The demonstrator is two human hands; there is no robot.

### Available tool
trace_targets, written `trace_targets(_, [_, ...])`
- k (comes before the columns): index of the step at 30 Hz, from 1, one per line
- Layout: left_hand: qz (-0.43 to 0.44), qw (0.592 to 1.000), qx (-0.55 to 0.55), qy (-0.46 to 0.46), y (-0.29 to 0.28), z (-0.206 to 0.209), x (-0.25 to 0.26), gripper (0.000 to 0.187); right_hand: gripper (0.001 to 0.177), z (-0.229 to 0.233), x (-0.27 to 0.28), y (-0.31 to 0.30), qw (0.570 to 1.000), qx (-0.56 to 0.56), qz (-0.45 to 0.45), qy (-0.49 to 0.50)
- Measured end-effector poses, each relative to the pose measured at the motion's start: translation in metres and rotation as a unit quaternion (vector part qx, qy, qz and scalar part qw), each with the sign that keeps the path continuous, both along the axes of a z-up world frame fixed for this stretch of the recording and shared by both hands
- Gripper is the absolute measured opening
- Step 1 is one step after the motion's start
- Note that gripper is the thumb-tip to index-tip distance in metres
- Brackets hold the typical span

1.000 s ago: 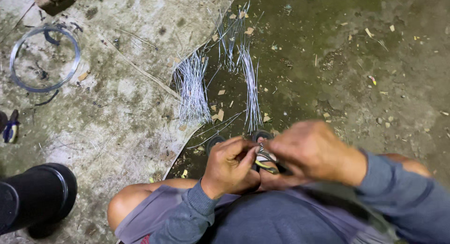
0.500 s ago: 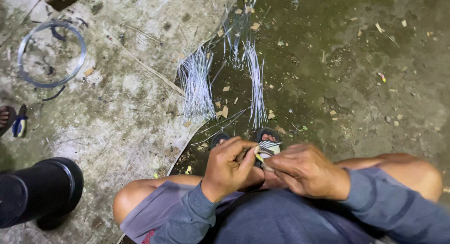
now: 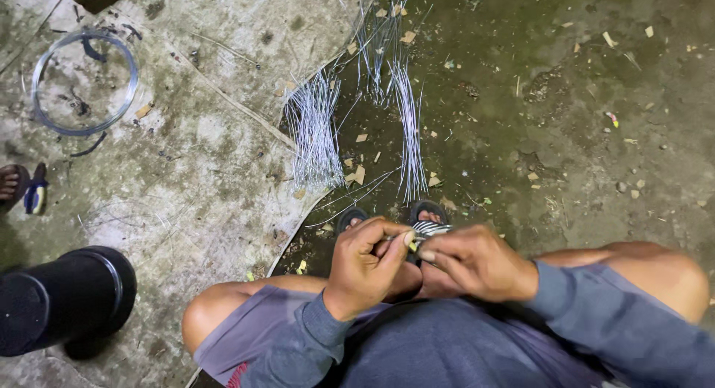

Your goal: The person sits on the floor and repeatedly picks up thin metal wires, bends them into loops using pliers, and places them into a pile. The task involves continuous manual manipulation of the wire and tool.

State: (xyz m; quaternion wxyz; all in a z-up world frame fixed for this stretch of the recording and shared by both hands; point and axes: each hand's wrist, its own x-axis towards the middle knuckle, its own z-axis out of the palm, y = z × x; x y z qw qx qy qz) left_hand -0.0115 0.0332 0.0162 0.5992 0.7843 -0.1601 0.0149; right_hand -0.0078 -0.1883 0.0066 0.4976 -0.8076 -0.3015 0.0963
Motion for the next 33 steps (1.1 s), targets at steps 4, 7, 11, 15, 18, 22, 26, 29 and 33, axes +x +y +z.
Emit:
trace_targets(4, [-0.018,0.998,0.049,-0.045,-0.001,0.003,0.003,0.006,0.017,0.022,-0.001,-0.014,0.987,-0.141,0.019,-0.08])
trace_targets(7, [-0.07,0.996,0.039,-0.038,-0.001,0.006,0.004,0.006,0.026,0.036,0.024,-0.029,0.972,-0.22,0.039,-0.072])
trace_targets(11, [-0.101,0.993,-0.024,0.05,0.0,0.006,0.003,0.007,0.014,0.029,0.048,-0.025,0.997,-0.02,0.057,0.046])
trace_targets(15, [-0.043,0.993,-0.062,0.088,-0.001,0.002,0.001,0.005,0.016,0.009,0.027,-0.001,0.981,0.157,0.089,0.066])
trace_targets(18, [0.015,1.0,-0.001,0.001,-0.002,-0.001,0.001,0.003,0.013,0.008,-0.003,0.006,0.99,-0.022,-0.05,0.128])
trace_targets(22, [-0.005,0.997,0.047,-0.053,-0.003,0.0,0.002,0.005,0.014,0.028,-0.004,-0.008,0.99,-0.112,-0.006,-0.09])
trace_targets(26, [-0.077,0.993,0.036,-0.077,0.002,0.006,0.004,0.004,0.016,0.05,0.03,-0.024,0.975,-0.183,0.042,-0.121])
trace_targets(29, [-0.105,0.994,0.01,-0.001,0.004,0.007,0.001,0.008,0.016,0.045,0.062,-0.028,0.988,-0.117,0.105,-0.009])
trace_targets(33, [-0.079,0.989,-0.077,0.096,0.003,0.001,-0.006,0.009,0.018,0.004,0.061,-0.021,0.971,0.043,0.143,0.188])
